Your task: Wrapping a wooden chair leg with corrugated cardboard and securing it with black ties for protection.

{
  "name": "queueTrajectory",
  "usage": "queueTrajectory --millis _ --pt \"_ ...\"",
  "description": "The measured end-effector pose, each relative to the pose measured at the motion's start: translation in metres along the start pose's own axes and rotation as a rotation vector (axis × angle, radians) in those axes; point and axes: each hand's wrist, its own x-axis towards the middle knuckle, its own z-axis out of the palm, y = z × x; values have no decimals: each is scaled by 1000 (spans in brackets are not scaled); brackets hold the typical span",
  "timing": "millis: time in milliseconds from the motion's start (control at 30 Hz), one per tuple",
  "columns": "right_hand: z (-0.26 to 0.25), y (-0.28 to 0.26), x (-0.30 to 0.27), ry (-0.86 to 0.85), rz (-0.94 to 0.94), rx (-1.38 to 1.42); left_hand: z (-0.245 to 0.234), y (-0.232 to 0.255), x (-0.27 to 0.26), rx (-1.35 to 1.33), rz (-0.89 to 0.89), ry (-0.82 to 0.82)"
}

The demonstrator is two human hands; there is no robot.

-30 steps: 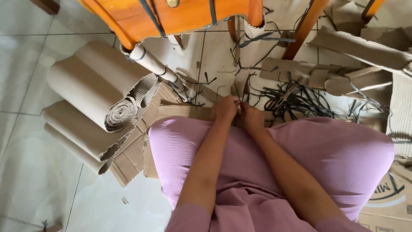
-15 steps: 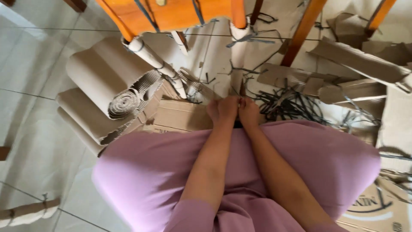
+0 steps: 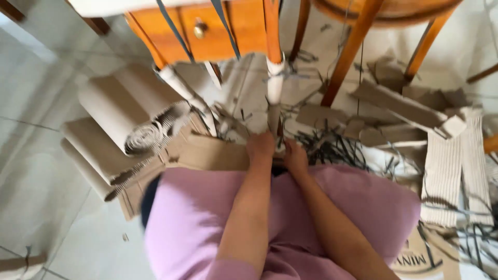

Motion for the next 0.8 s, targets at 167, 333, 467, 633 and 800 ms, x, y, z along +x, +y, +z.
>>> queueTrajectory --millis 167,333,467,633,800 --pt "34 26 -19 -107 323 168 63 -54 68 774 440 -167" --pt "-21 28 -52 -137 14 -119 68 -43 75 873 651 -339" --pt "-32 63 -25 93 -358 -219 62 -54 83 425 881 -189" --pt "-43 -12 -16 213 -794 25 -17 -30 34 556 1296 -220" --pt "-21 -62 -12 140 -817 377 5 -43 49 458 956 -436"
